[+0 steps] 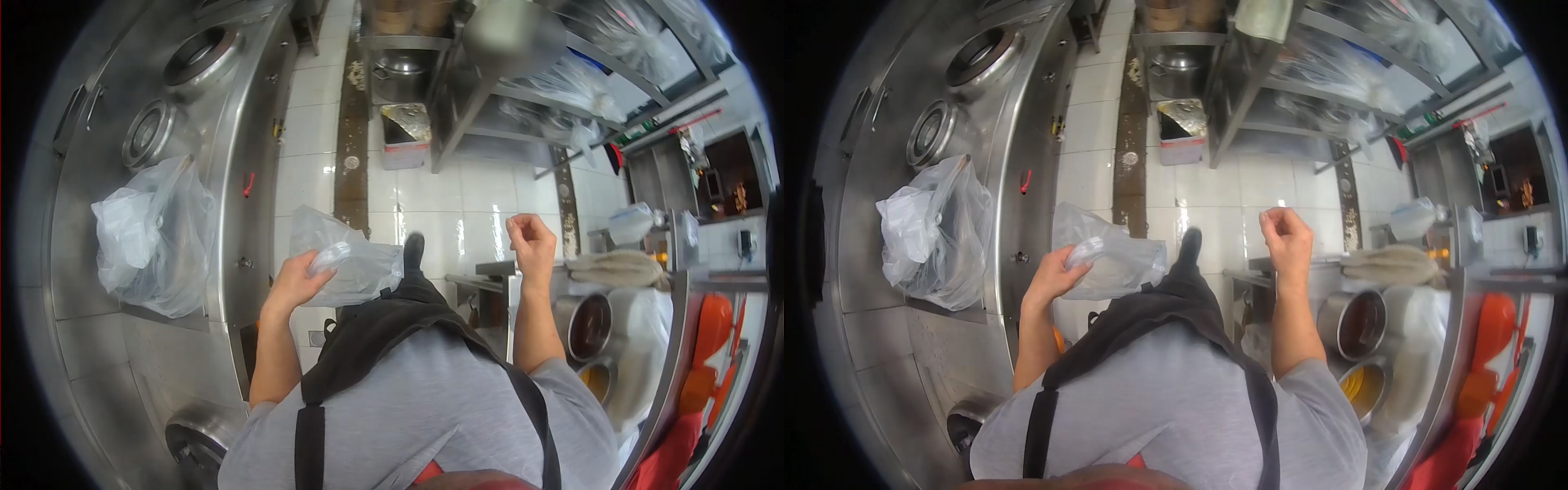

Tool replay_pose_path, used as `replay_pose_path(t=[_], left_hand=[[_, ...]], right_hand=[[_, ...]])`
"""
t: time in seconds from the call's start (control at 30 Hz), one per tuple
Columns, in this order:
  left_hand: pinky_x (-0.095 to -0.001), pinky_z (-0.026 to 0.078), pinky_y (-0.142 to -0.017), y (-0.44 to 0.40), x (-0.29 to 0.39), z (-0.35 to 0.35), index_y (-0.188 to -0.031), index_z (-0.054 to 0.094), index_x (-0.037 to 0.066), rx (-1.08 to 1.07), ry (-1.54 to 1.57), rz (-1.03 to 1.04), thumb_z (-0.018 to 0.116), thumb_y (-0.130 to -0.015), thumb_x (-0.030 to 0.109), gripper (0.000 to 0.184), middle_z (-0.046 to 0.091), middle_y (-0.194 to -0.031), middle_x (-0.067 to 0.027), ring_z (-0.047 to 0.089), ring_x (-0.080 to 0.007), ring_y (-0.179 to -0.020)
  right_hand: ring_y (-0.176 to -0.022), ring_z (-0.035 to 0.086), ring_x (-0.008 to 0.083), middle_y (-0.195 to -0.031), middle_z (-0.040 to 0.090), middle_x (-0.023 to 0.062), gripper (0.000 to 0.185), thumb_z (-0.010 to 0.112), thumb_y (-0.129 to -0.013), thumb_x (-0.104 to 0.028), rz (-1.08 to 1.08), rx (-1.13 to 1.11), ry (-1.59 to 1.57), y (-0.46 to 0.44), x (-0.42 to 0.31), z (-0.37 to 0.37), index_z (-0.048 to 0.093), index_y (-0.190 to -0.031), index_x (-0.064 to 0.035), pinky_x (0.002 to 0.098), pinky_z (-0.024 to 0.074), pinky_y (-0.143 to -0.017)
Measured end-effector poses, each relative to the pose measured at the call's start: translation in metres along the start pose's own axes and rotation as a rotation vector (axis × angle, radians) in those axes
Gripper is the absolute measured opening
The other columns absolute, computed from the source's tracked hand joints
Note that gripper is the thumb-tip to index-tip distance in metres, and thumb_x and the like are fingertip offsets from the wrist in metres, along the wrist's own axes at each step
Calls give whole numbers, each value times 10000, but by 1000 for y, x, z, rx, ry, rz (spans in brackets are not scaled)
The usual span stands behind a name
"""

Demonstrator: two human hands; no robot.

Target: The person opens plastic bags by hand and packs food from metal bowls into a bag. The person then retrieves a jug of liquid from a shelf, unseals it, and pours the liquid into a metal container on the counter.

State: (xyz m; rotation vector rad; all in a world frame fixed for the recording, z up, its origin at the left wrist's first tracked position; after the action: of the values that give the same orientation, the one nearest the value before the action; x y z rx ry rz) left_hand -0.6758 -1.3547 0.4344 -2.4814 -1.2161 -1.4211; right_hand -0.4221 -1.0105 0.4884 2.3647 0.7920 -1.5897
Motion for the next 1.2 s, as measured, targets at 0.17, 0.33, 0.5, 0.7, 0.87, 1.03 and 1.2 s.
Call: replay_pose_path(t=[0.17,0.33,0.5,0.7,0.87,1.03,1.2], left_hand=[[-336,485,-688,-36,-40,-34,-1053,672,8,256,124,-243,689,-842,272,338,676,-803,-142,621,-203,-723],[-301,475,-680,-89,-43,-58,-1087,677,18,429,256,-424,674,-857,233,315,673,-797,-96,583,-131,-717],[-285,465,-670,-139,-24,-84,-1034,672,4,386,61,-525,669,-860,195,258,656,-777,-75,568,-126,-711],[-296,458,-693,-137,-15,-100,-1032,664,0,471,37,-735,680,-862,175,244,650,-792,-60,549,-134,-731],[-293,462,-677,-125,-1,-98,-1037,666,-7,547,88,-859,679,-866,174,249,661,-805,-51,562,-129,-728],[-302,467,-644,-138,0,-101,-1039,669,6,546,81,-891,676,-865,193,256,664,-770,-65,586,-143,-688],[-360,488,-652,-201,14,-87,-1010,659,19,367,-63,-601,674,-858,237,266,672,-797,-161,635,-207,-713]], right_hand=[[-558,527,60,-677,624,24,126,711,-843,-89,-49,-86,-26,-98,20,74,653,-828,22,216,415,-500],[-565,569,78,-731,651,46,129,711,-848,-90,-65,-137,-167,-217,37,164,649,-854,23,230,440,-495],[-594,633,127,-764,674,75,122,714,-830,-79,-27,-174,-190,-327,101,269,646,-870,13,246,466,-527],[-652,692,199,-827,707,149,187,637,-854,-105,-190,-283,418,-407,234,398,681,-1019,-29,325,531,-612],[-598,673,195,-722,683,105,205,568,-901,-167,339,-339,170,-400,301,398,691,-961,-14,341,508,-510],[-854,645,393,-864,674,211,324,626,-851,-335,195,-917,644,-305,357,418,711,-811,-25,474,506,-786],[-880,625,366,-939,659,174,276,733,-776,-205,82,-1000,195,-225,228,411,612,-966,-45,455,495,-760]])
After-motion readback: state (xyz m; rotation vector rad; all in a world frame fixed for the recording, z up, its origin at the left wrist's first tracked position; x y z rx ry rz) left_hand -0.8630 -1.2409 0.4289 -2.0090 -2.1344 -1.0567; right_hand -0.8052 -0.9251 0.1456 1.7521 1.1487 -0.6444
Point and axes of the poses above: each hand's wrist, its own y-axis away from the middle knuckle, its own z-axis out of the palm, x = y × z, the point moved 7 cm from there along -y, towards the middle knuckle
